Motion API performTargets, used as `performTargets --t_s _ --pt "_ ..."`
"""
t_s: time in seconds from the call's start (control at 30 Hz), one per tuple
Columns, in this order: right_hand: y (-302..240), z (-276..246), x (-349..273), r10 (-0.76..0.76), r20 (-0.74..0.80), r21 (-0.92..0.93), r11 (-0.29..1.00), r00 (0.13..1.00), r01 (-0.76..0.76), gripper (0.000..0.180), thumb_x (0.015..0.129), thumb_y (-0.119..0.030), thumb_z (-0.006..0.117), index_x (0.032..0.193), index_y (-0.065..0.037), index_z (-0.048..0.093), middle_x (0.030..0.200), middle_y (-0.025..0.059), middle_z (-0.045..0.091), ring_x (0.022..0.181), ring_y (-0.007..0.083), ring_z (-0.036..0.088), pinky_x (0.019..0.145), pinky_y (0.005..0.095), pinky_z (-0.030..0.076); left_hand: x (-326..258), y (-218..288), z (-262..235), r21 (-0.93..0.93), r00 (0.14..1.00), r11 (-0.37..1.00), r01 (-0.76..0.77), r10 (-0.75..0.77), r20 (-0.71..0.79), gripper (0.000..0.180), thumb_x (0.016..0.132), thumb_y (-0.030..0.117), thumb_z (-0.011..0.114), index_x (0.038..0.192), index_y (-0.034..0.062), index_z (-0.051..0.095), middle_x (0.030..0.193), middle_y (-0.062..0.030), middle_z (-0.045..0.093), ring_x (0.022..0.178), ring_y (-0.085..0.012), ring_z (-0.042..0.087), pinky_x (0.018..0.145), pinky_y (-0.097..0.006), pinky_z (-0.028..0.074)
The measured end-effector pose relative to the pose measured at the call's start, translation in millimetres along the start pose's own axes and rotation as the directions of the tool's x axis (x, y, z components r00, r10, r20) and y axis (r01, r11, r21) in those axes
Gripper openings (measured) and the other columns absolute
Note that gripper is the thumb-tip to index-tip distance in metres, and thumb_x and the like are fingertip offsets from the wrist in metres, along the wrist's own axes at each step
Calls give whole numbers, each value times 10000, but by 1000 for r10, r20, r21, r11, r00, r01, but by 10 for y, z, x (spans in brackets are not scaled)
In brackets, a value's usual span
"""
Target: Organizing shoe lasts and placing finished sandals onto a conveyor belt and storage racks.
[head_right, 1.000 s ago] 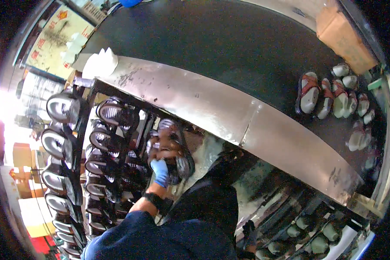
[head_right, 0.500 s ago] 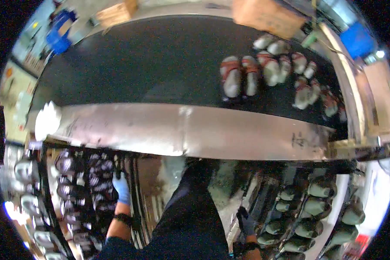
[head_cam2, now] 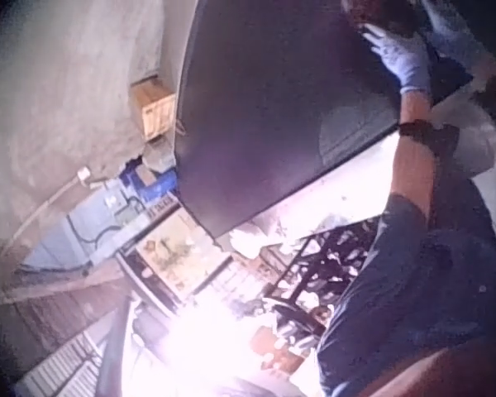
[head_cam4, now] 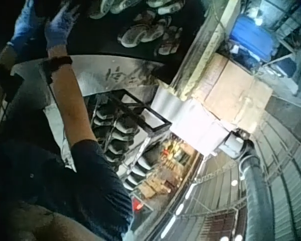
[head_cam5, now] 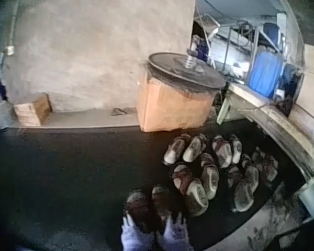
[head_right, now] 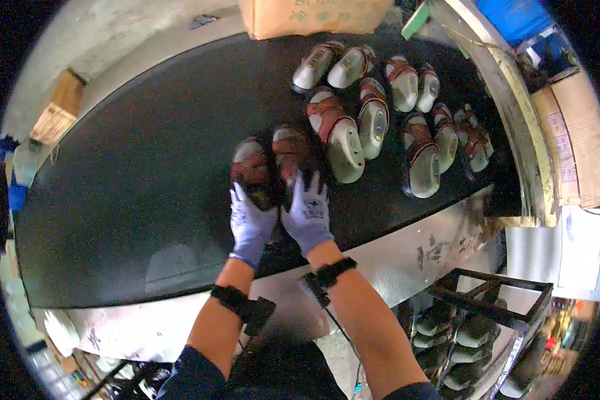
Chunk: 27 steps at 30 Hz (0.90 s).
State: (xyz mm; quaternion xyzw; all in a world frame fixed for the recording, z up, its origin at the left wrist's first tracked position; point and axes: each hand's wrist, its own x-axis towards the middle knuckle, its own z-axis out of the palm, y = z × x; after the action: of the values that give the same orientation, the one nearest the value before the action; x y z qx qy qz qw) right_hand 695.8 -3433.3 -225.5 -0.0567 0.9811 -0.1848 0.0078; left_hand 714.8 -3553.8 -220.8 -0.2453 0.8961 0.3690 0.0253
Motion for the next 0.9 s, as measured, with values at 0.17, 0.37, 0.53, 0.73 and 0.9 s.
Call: performTargets --t_s 0.17,0.37,0.53,0.73,0.9 --pt "-470 51 880 56 90 141 988 994 -69 936 691 -215 715 1426 -77 151 1379 275 289 1246 451 324 1049 475 283 1158 -280 -497 127 995 986 -103 103 8 897 625 264 722 1385 91 280 1292 -197 453 1144 -366 485 944 -414 426" --pt "-86 258 1 -19 -18 99 995 1000 21 840 762 -300 642 1400 19 198 1387 324 258 1304 425 270 1061 543 227 200 -509 -415 60 983 981 -183 184 -24 842 642 226 689 1375 98 294 1257 -195 471 1070 -392 518 861 -459 455" --pt "-286 42 -1856 126 202 428 881 971 -203 840 724 -188 676 1383 54 215 1367 260 349 1211 439 379 1022 486 319 -1765 -1173 -599 -251 991 962 108 -84 105 931 666 183 717 1434 96 198 1330 -206 433 1146 -352 506 900 -409 445" --pt "884 -131 -3508 16 712 702 24 702 -712 712 709 -131 738 1314 14 392 1240 141 540 1093 258 549 943 377 447 -2942 -1556 -317 -674 786 491 553 -40 616 806 631 88 797 1322 7 389 1224 -147 532 1115 -234 528 949 -355 449" --pt "1157 -100 -4808 188 845 535 -344 501 -772 521 773 -99 675 1248 -18 477 1143 90 581 1018 204 579 882 365 488 -3780 -2414 354 -404 703 825 395 12 711 679 671 66 769 1264 13 443 1192 -140 552 1057 -252 563 915 -371 478"
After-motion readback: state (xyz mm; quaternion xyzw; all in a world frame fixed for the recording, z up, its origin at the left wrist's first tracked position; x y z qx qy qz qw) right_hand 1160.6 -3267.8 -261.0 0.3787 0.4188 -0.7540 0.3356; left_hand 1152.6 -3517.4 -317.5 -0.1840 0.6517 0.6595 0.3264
